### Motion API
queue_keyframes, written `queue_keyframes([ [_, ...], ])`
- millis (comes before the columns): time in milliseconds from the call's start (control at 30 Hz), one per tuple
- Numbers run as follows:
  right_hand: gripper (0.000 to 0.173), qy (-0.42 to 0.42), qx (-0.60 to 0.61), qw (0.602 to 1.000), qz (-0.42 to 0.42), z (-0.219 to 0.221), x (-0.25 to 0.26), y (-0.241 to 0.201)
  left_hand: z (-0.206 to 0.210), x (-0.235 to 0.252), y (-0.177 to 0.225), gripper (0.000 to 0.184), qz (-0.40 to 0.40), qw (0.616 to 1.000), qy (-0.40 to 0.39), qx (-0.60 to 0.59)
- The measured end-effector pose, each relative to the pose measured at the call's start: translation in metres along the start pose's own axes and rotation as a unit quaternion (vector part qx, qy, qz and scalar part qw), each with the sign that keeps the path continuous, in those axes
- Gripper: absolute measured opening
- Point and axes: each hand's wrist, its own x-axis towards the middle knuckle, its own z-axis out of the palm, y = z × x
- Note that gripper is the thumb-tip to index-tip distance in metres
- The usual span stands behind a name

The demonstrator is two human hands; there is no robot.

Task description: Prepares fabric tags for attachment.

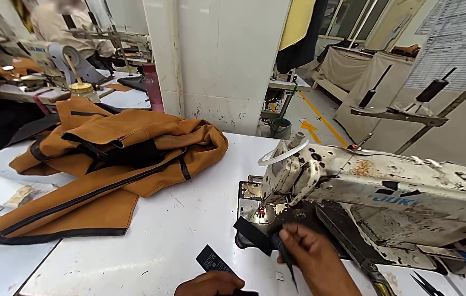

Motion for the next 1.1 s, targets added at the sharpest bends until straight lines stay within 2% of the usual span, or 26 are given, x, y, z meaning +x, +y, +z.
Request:
queue_keyframes([
  [133,0.024,-0.004,-0.135,0.988,0.073,-0.03,0.065,0.016,-0.001,0.01,-0.024,0.011,-0.003,0.998,0.046,0.054],
  [233,0.031,-0.026,-0.22,0.969,0.11,-0.038,0.085,0.019,-0.005,0.012,-0.031,0.011,-0.015,0.998,0.046,0.051],
  [367,0.027,-0.03,-0.164,0.977,0.131,-0.039,0.09,0.027,-0.008,0.01,-0.032,0.011,-0.035,0.998,0.045,0.022],
  [500,0.02,-0.034,-0.107,0.987,0.115,-0.042,0.089,0.032,-0.007,0.011,-0.032,0.011,-0.039,0.999,0.034,0.016],
  [1100,0.018,-0.054,-0.11,0.99,0.063,-0.041,0.087,0.04,-0.011,0.009,-0.033,0.011,-0.025,0.999,0.03,0.034],
])
